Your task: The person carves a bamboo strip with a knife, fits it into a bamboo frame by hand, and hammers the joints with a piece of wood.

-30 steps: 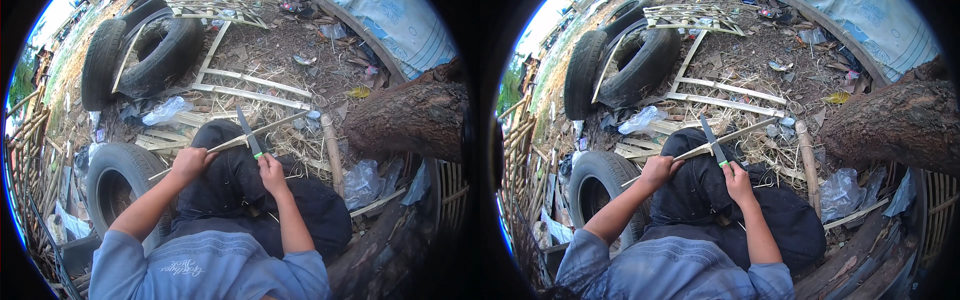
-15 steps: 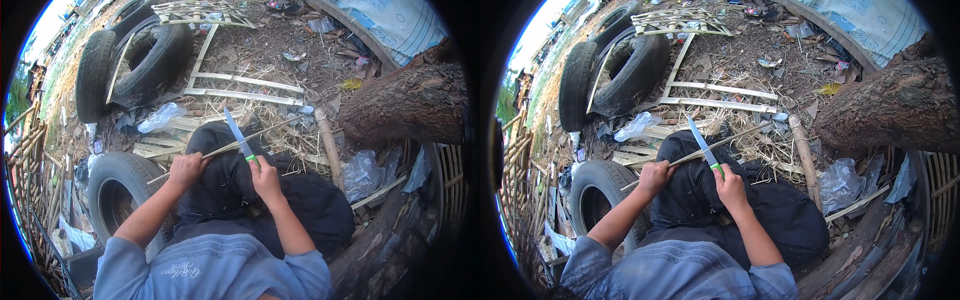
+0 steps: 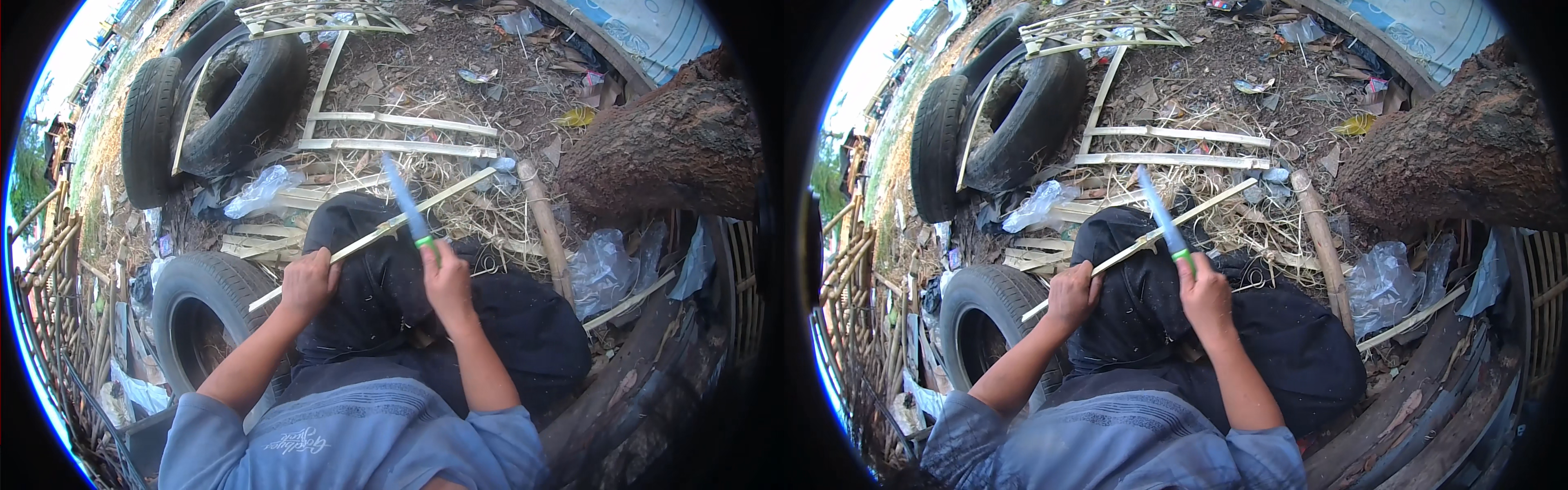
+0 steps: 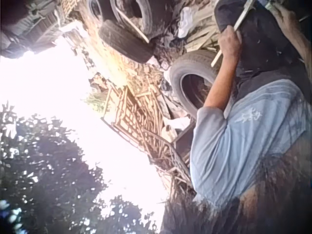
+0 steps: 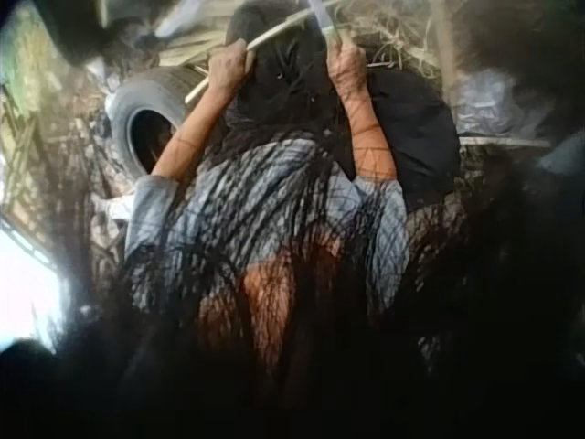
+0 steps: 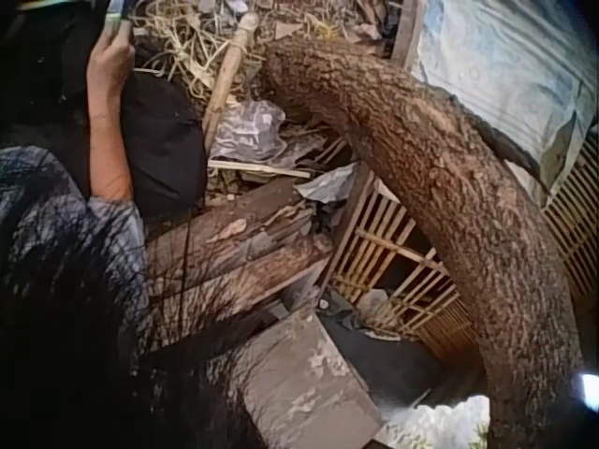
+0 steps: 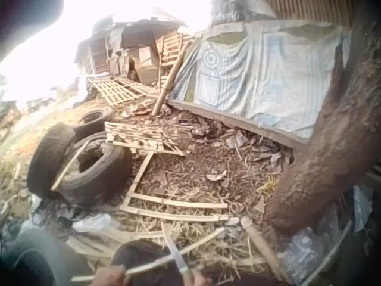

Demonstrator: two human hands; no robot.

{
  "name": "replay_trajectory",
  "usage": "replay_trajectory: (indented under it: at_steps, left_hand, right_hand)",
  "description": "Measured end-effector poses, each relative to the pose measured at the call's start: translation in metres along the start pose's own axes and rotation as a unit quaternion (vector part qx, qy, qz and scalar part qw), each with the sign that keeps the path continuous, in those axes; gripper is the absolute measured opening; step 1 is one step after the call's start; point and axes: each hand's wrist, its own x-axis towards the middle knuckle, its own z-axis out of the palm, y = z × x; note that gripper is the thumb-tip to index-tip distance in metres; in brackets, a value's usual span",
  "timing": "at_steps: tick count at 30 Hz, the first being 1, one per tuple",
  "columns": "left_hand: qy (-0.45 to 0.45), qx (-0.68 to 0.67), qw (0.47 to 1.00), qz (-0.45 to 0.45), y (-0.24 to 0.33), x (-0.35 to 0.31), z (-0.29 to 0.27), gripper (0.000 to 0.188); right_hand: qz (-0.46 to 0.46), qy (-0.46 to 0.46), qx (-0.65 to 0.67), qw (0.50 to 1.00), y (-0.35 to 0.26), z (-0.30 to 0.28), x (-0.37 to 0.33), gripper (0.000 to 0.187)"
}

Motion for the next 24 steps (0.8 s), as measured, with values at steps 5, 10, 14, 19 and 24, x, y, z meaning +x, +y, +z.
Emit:
replay_trajectory:
  at_steps: [5,10,14,19,24]
  left_hand:
    - [-0.009,0.001,1.0,0.001,-0.002,-0.003,0.0,0.025]
    - [-0.016,-0.01,1.0,0.025,-0.011,-0.002,0.002,0.023]
    - [-0.026,-0.008,0.999,0.018,-0.012,-0.003,0.001,0.022]
    - [-0.055,-0.001,0.998,0.014,-0.008,0.003,-0.002,0.022]
    - [-0.076,-0.016,0.997,0.021,-0.015,0.004,0.0,0.023]
  right_hand:
    - [0.037,0.104,-0.004,0.994,0.021,-0.036,0.033,0.031]
    - [0.032,0.02,-0.011,0.999,0.013,0.004,0.001,0.029]
    - [0.036,0.029,-0.01,0.999,0.005,-0.015,0.02,0.032]
    - [0.039,0.051,-0.038,0.997,0.024,-0.019,0.031,0.032]
    - [0.006,-0.029,-0.069,0.997,0.001,0.016,-0.002,0.027]
